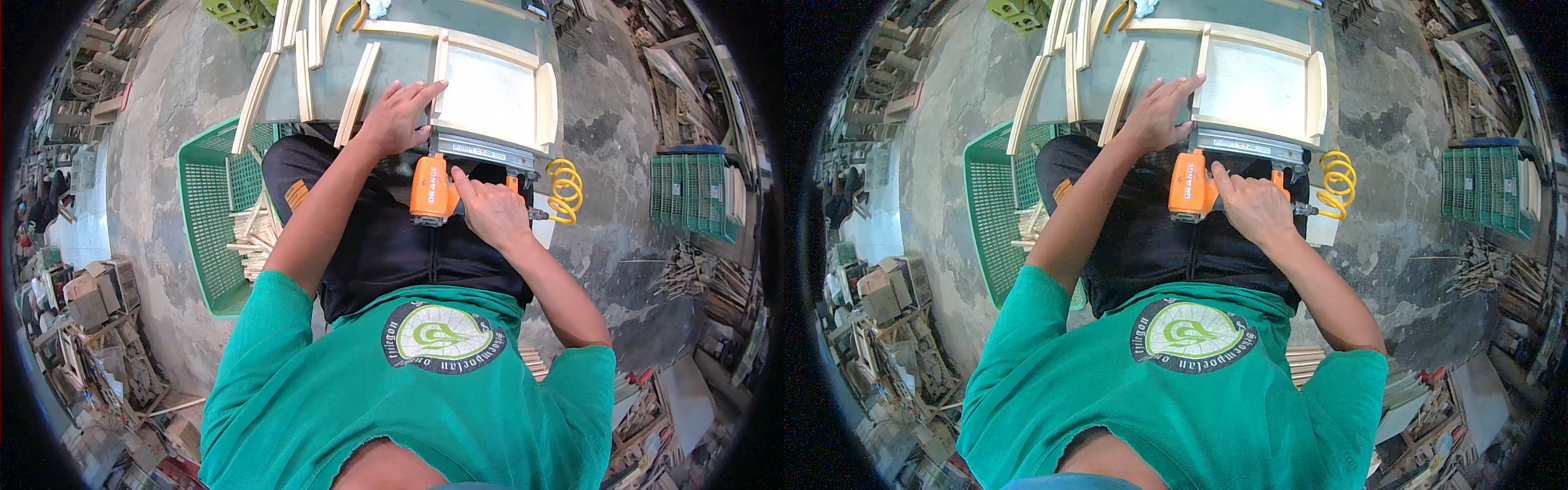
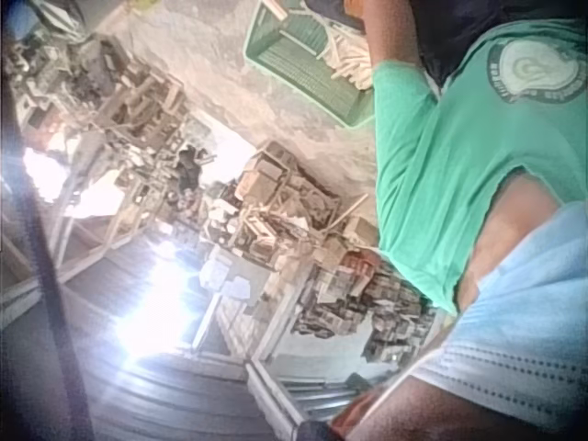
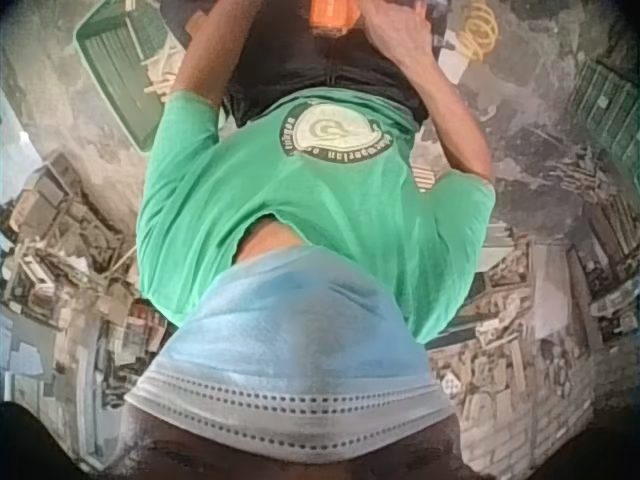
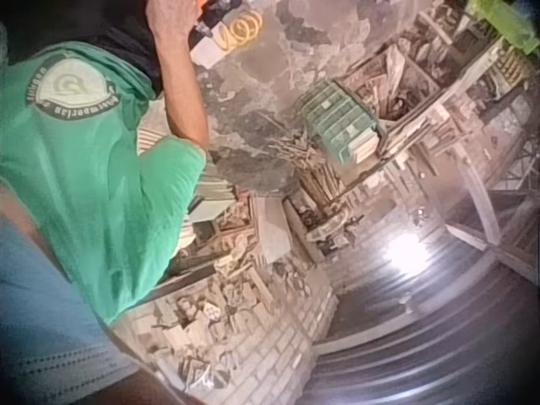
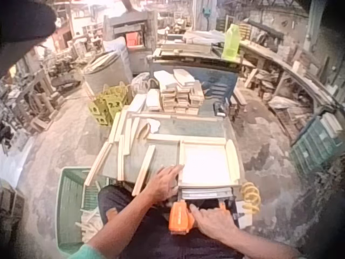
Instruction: Assembling wooden frames using a nail gun and wood glue.
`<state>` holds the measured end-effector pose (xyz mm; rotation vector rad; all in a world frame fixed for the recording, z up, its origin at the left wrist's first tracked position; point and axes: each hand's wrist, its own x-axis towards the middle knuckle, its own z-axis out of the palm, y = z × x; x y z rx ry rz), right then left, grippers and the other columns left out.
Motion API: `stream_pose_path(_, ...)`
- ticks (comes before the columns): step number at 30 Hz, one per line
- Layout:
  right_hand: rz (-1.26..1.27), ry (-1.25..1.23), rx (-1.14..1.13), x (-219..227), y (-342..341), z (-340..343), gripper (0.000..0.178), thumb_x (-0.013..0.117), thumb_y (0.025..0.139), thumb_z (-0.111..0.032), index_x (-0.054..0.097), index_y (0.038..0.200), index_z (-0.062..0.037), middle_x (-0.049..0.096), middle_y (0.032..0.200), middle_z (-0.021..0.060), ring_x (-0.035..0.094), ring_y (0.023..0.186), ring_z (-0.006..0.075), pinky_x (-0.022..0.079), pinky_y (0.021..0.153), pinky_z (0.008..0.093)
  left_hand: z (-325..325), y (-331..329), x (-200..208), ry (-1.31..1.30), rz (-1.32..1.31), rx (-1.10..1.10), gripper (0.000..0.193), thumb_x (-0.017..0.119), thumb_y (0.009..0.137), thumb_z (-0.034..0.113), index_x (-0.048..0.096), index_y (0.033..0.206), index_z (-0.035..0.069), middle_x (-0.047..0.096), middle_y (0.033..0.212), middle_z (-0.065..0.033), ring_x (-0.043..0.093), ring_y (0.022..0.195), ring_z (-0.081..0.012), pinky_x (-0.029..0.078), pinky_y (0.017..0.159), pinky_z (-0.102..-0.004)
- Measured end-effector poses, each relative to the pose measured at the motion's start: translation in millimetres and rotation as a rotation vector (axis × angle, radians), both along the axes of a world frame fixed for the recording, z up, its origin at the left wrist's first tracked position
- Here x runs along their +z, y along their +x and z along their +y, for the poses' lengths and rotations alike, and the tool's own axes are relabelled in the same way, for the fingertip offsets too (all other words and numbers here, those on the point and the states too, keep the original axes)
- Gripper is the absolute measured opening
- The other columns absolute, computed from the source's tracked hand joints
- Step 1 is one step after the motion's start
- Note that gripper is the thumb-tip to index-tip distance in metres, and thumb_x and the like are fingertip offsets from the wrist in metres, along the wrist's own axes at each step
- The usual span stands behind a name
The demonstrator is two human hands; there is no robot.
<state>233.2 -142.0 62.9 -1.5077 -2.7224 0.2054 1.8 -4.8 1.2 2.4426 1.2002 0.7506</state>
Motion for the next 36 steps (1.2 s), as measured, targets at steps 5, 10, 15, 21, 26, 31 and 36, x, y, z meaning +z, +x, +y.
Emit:
stream_pose_path(5,-0.002,-0.011,-0.013,2.6,-0.2,1.2,0.044,0.062,0.094,-0.013,0.06,0.137,-0.0053,0.068,0.078,0.0102,0.069,0.066,0.0294,0.056,0.064,0.0416,0.2,-0.1,-0.1,-0.005,0.01,-0.005,0.091,0.078,0.081,0.018,0.034,0.16,0.024,0.059,0.138,-0.0155,0.052,0.138,-0.0323,0.032,0.121,-0.0557)
stream_pose_path(10,0.005,-0.008,-0.006,-1.4,0.7,1.7,0.048,0.064,0.09,-0.011,0.058,0.138,-0.0047,0.069,0.079,0.0109,0.07,0.067,0.0295,0.057,0.064,0.0416,0.6,-0.2,-0.7,-0.001,0.012,0.001,0.091,0.078,0.081,0.018,0.034,0.16,0.024,0.059,0.138,-0.0152,0.052,0.138,-0.0323,0.031,0.121,-0.0557)
stream_pose_path(15,-0.002,-0.069,-0.03,-5.1,-0.3,0.5,0.051,0.065,0.088,-0.01,0.057,0.137,-0.0033,0.069,0.079,0.0113,0.07,0.067,0.0303,0.056,0.064,0.042,-0.1,-1.0,1.5,-0.02,0.023,0.003,0.091,0.078,0.081,0.018,0.033,0.16,0.024,0.059,0.139,-0.0143,0.051,0.138,-0.032,0.031,0.121,-0.0559)
stream_pose_path(21,0.022,-0.033,-0.015,-2.5,0.2,-3.7,0.048,0.063,0.093,-0.014,0.057,0.14,-0.0037,0.068,0.079,0.0102,0.069,0.068,0.0307,0.056,0.063,0.0432,1.6,-1.4,5.6,-0.022,0.005,-0.012,0.093,0.078,0.08,0.018,0.032,0.161,0.024,0.058,0.139,-0.0137,0.051,0.138,-0.0316,0.031,0.121,-0.0559)
stream_pose_path(26,0.024,0.049,0.015,-5.5,-1.0,1.3,0.041,0.058,0.099,-0.018,0.06,0.137,-0.0027,0.069,0.075,0.0097,0.071,0.064,0.0286,0.057,0.06,0.0409,1.8,-1.9,8.6,-0.056,0.033,-0.012,0.094,0.079,0.078,0.012,0.032,0.16,0.019,0.059,0.14,-0.0167,0.051,0.139,-0.0349,0.029,0.123,-0.0545)
stream_pose_path(31,0.037,0.039,0.022,-8.0,0.1,3.4,0.04,0.057,0.1,-0.019,0.06,0.137,-0.0029,0.069,0.075,0.01,0.071,0.064,0.0289,0.057,0.059,0.0413,1.5,-2.5,10.5,-0.047,0.017,-0.02,0.093,0.079,0.079,0.011,0.033,0.16,0.019,0.059,0.14,-0.0164,0.052,0.138,-0.0351,0.029,0.124,-0.0544)
stream_pose_path(36,0.053,0.054,0.019,-10.5,0.3,1.2,0.04,0.058,0.099,-0.019,0.06,0.136,-0.0029,0.069,0.074,0.0101,0.071,0.063,0.0293,0.057,0.059,0.0416,1.1,-1.6,10.6,-0.059,0.019,-0.022,0.093,0.079,0.079,0.01,0.033,0.16,0.019,0.059,0.14,-0.0166,0.051,0.139,-0.035,0.029,0.124,-0.0543)
